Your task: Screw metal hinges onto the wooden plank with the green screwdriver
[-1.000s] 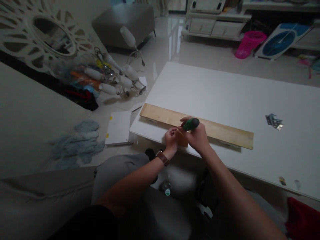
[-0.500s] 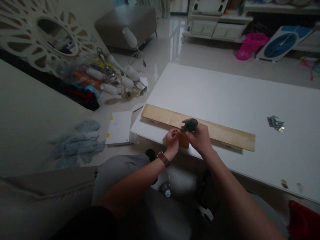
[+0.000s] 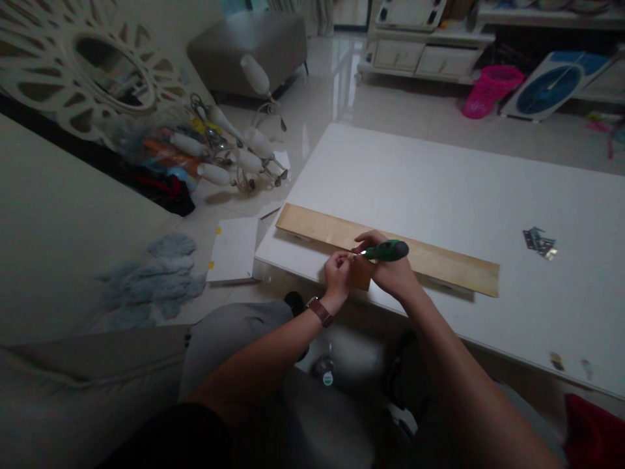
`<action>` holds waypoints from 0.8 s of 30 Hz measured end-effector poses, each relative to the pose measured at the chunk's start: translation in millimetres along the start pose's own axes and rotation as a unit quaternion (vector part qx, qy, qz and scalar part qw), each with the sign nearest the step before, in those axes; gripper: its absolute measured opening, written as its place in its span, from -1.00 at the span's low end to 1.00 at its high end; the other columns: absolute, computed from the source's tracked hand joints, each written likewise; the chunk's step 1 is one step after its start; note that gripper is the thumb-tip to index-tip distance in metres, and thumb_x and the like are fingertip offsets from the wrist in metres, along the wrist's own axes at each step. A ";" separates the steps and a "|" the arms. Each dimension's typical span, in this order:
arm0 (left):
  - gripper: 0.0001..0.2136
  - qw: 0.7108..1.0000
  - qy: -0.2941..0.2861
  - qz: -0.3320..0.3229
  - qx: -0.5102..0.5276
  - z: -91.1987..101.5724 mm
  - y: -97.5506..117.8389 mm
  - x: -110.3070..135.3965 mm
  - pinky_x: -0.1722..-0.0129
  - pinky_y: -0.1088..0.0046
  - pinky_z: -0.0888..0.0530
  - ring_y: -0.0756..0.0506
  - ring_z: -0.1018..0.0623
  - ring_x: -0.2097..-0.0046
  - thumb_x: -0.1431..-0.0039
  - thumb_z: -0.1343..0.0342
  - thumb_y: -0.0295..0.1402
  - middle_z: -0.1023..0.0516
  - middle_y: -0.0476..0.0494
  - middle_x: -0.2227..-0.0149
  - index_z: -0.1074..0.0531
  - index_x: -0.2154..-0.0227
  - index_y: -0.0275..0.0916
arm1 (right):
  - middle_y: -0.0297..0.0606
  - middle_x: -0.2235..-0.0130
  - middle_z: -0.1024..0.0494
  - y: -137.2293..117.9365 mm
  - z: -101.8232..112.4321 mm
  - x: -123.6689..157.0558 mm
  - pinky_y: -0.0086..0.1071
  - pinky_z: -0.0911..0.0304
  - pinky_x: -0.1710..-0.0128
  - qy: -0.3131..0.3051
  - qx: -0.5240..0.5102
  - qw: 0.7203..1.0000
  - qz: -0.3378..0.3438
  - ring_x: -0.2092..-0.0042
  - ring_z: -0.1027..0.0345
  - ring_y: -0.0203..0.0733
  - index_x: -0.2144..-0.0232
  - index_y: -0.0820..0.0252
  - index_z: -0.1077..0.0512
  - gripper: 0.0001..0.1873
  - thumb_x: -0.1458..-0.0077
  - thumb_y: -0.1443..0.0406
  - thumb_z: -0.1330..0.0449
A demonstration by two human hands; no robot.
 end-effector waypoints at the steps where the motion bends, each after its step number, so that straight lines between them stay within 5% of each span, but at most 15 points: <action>1: -0.92 1.000 0.001 0.002 0.001 -0.2 1.1 0.5 0.27 0.42 -0.41 -0.10 -0.52 0.33 -0.04 -0.22 -0.32 -0.55 -0.05 0.44 -0.48 0.45 -0.20 | -0.28 0.26 -0.67 -0.5 0.6 0.2 -0.21 -0.43 0.18 -0.007 0.003 1.000 0.004 0.24 -0.58 -0.09 0.09 0.07 -0.47 -0.68 -0.05 0.34 -0.25; 16: -0.91 1.000 0.005 -0.013 -0.016 1.2 5.4 4.0 0.24 0.42 -0.39 -0.10 -0.52 0.31 -0.09 -0.25 -0.30 -0.56 -0.04 0.42 -0.49 0.42 -0.19 | -0.09 0.13 -0.74 5.8 -1.1 1.4 -0.10 -0.56 0.09 -0.004 0.011 1.000 0.008 0.09 -0.67 0.06 0.02 0.13 -0.59 -0.66 -0.16 0.40 -0.22; 24: -0.91 0.999 0.002 -0.020 -0.028 2.2 8.6 4.5 0.30 0.44 -0.36 -0.08 -0.48 0.35 -0.08 -0.24 -0.32 -0.51 -0.01 0.47 -0.48 0.45 -0.20 | -0.24 0.37 -0.67 -2.6 3.9 2.1 -0.27 -0.39 0.29 0.046 0.114 0.992 0.032 0.36 -0.56 -0.07 0.23 0.11 -0.58 -0.81 -0.06 0.38 -0.32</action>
Point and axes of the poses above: each hand's wrist, its own x-axis away from the middle knuckle, its own z-axis out of the back of the hand, y = z × x, the point moved 5 cm from there along -x, towards the middle knuckle
